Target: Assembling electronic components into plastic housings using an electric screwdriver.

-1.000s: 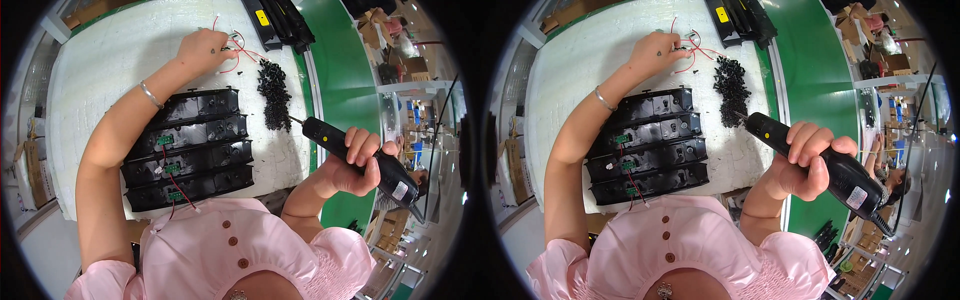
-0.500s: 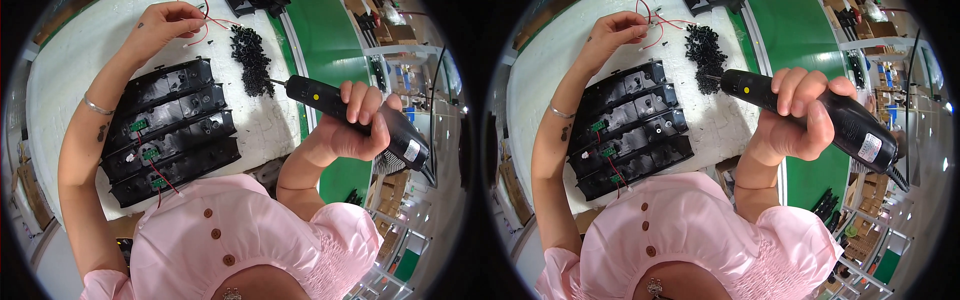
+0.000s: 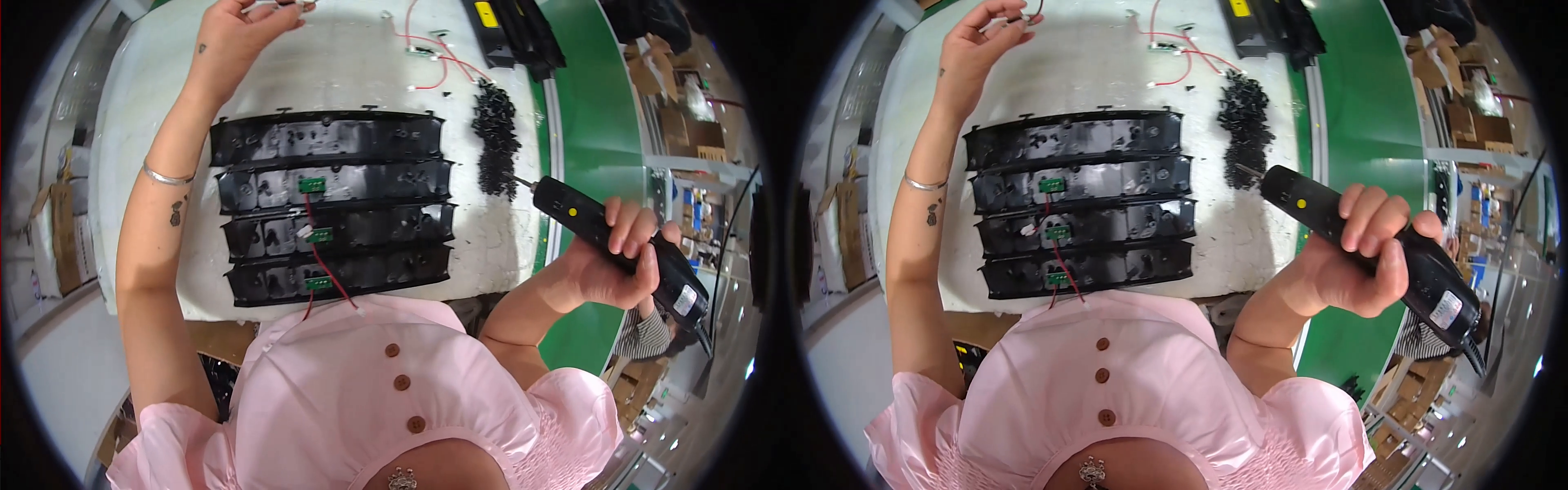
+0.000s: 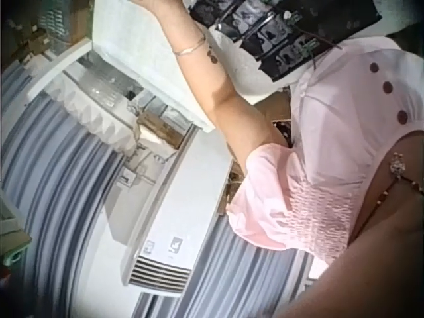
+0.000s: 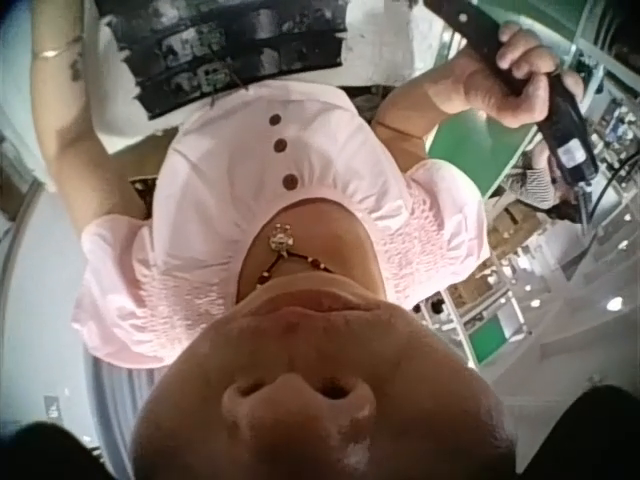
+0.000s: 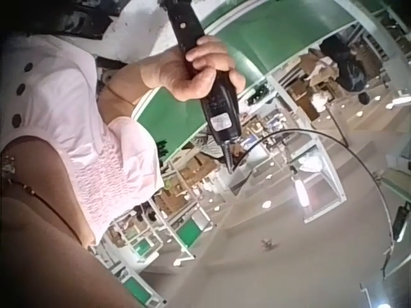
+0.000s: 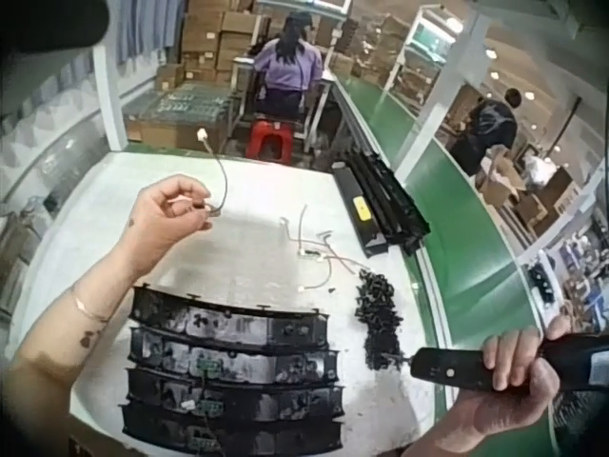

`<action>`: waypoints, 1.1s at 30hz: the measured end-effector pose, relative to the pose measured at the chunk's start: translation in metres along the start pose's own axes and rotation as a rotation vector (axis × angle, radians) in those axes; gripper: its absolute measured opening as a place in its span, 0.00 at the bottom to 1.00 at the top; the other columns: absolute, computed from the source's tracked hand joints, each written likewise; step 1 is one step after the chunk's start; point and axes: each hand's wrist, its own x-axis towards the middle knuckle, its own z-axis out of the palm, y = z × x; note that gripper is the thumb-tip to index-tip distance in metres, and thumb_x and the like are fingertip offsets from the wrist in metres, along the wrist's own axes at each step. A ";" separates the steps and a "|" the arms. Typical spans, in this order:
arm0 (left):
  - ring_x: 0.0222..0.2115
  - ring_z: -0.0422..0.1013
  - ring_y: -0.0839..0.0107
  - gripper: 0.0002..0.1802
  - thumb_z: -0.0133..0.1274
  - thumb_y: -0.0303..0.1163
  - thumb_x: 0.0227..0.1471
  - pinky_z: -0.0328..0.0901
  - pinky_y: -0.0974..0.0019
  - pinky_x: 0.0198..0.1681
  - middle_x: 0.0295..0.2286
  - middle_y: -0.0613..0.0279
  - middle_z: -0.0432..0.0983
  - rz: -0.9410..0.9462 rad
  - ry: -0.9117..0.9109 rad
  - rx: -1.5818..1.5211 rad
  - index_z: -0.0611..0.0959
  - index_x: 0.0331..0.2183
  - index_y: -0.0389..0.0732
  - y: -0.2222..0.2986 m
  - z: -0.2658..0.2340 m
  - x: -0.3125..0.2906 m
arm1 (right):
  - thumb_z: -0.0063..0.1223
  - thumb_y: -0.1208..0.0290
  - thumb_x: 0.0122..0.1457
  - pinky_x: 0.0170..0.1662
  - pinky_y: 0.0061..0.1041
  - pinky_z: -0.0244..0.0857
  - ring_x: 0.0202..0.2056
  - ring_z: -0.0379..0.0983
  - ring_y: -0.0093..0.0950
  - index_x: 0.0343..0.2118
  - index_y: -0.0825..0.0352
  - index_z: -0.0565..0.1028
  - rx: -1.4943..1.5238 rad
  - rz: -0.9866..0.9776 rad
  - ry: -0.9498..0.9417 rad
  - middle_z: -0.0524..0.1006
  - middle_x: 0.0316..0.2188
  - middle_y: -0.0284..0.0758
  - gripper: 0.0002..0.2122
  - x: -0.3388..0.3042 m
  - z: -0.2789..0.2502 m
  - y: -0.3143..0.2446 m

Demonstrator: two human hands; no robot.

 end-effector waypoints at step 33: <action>0.27 0.71 0.56 0.05 0.56 0.24 0.40 0.66 0.60 0.31 0.23 0.55 0.75 0.192 -0.450 0.894 0.79 0.26 0.37 0.010 0.007 -0.082 | 0.37 0.75 0.44 0.27 0.25 0.54 0.17 0.52 0.20 0.43 0.63 0.68 0.064 0.230 -0.273 0.57 0.14 0.26 0.20 -0.011 0.134 0.091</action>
